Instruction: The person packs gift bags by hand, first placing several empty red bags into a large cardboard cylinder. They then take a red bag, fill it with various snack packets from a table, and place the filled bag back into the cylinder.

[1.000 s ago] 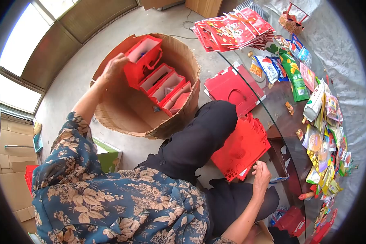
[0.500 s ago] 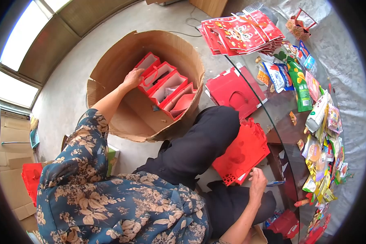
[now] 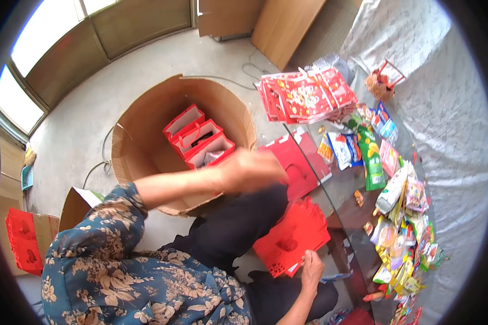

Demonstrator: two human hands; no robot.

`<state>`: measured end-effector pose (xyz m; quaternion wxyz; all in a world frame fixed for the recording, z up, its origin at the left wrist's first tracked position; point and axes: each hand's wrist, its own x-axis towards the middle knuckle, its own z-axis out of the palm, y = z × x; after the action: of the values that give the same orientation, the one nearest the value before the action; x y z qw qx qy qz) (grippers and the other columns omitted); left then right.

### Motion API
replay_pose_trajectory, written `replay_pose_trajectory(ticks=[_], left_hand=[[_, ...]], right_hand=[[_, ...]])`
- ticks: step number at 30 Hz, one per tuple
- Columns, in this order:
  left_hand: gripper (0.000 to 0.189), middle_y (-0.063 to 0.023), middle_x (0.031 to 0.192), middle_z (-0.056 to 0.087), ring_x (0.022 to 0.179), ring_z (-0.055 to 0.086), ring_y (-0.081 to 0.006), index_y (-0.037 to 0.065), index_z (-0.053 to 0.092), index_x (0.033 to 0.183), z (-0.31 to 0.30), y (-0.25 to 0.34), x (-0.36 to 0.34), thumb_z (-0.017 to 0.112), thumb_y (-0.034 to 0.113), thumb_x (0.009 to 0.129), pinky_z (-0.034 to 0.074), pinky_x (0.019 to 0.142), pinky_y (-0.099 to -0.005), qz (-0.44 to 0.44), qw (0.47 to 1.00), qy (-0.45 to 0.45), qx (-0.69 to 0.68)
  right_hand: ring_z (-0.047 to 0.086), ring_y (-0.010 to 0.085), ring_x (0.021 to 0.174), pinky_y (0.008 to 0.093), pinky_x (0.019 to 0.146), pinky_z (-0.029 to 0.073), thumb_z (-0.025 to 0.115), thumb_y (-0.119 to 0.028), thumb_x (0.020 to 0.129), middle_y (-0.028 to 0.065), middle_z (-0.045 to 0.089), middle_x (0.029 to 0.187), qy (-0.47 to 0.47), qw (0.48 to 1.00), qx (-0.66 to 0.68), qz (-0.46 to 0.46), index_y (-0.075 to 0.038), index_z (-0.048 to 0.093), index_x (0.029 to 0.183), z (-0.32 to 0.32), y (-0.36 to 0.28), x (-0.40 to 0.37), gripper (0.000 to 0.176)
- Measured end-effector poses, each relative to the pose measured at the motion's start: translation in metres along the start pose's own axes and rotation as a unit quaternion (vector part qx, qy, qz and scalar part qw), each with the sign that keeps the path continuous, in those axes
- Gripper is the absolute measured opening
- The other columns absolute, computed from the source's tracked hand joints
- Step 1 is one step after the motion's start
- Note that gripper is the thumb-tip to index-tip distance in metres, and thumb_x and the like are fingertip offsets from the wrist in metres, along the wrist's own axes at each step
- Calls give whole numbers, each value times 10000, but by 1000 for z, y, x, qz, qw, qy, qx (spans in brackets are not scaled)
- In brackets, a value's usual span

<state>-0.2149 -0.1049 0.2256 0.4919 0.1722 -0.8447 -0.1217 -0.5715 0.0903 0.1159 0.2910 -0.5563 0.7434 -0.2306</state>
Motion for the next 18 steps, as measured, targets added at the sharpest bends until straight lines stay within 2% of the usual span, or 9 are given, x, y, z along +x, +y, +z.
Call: replay_pose_trajectory(ticks=[4,5,6,8,10,13,16,17,18], left_hand=[[162,-79,835,533,755,623,-274,90,586,954,67,57,35,631,152,811,521,613,-394,143,983,-65,-94],[266,-100,826,520,718,607,-284,17,596,1020,91,64,37,653,151,797,498,611,-404,170,976,-75,-113],[230,-103,820,520,717,606,-293,19,581,982,107,73,42,633,158,806,494,614,-411,177,968,-87,-154],[173,-113,809,538,724,609,-314,31,550,891,146,81,45,611,182,832,490,613,-420,179,964,-107,-166],[170,-120,805,549,744,623,-323,31,543,865,175,81,43,610,184,835,493,613,-431,176,962,-140,-153],[171,-126,808,560,753,632,-333,27,549,852,197,75,33,615,184,833,495,611,-442,140,963,-174,-149],[172,-127,824,579,752,638,-337,26,566,849,216,61,8,622,187,827,499,612,-448,97,963,-212,-133],[159,-124,823,593,758,644,-337,33,574,837,219,62,3,622,184,827,504,619,-448,90,960,-238,-120],[143,-124,829,612,786,659,-331,35,585,846,215,68,5,625,170,826,513,632,-443,95,953,-263,-117]], right_hand=[[689,261,638,395,642,519,532,-256,1016,194,689,744,13,1000,2,-23,40,685,1012,3,9,3,333],[665,180,592,332,584,508,520,-277,1036,125,693,720,17,999,-7,-43,30,688,997,6,21,5,353],[674,187,583,335,576,512,526,-262,1033,133,698,713,17,997,-25,-68,34,689,988,6,32,7,341],[683,200,570,339,558,519,535,-223,1024,138,698,702,21,996,-28,-78,45,693,962,7,46,7,317],[713,303,834,395,758,557,495,-347,1055,172,722,920,-1,994,-92,-56,-12,720,1085,-1,36,-3,405],[721,278,864,372,789,552,509,-405,1046,150,743,973,-26,998,-51,9,-92,697,1200,-1,54,-3,396],[725,280,868,381,805,549,496,-451,1038,157,747,1020,-12,996,-94,-1,-54,689,1195,-12,36,-17,468],[683,283,597,410,619,533,547,-245,1001,177,695,724,45,998,1,-32,43,695,954,-9,21,-22,328],[679,272,597,402,612,524,559,-243,1004,174,691,721,33,999,-2,-20,36,701,977,-12,22,-22,314]])
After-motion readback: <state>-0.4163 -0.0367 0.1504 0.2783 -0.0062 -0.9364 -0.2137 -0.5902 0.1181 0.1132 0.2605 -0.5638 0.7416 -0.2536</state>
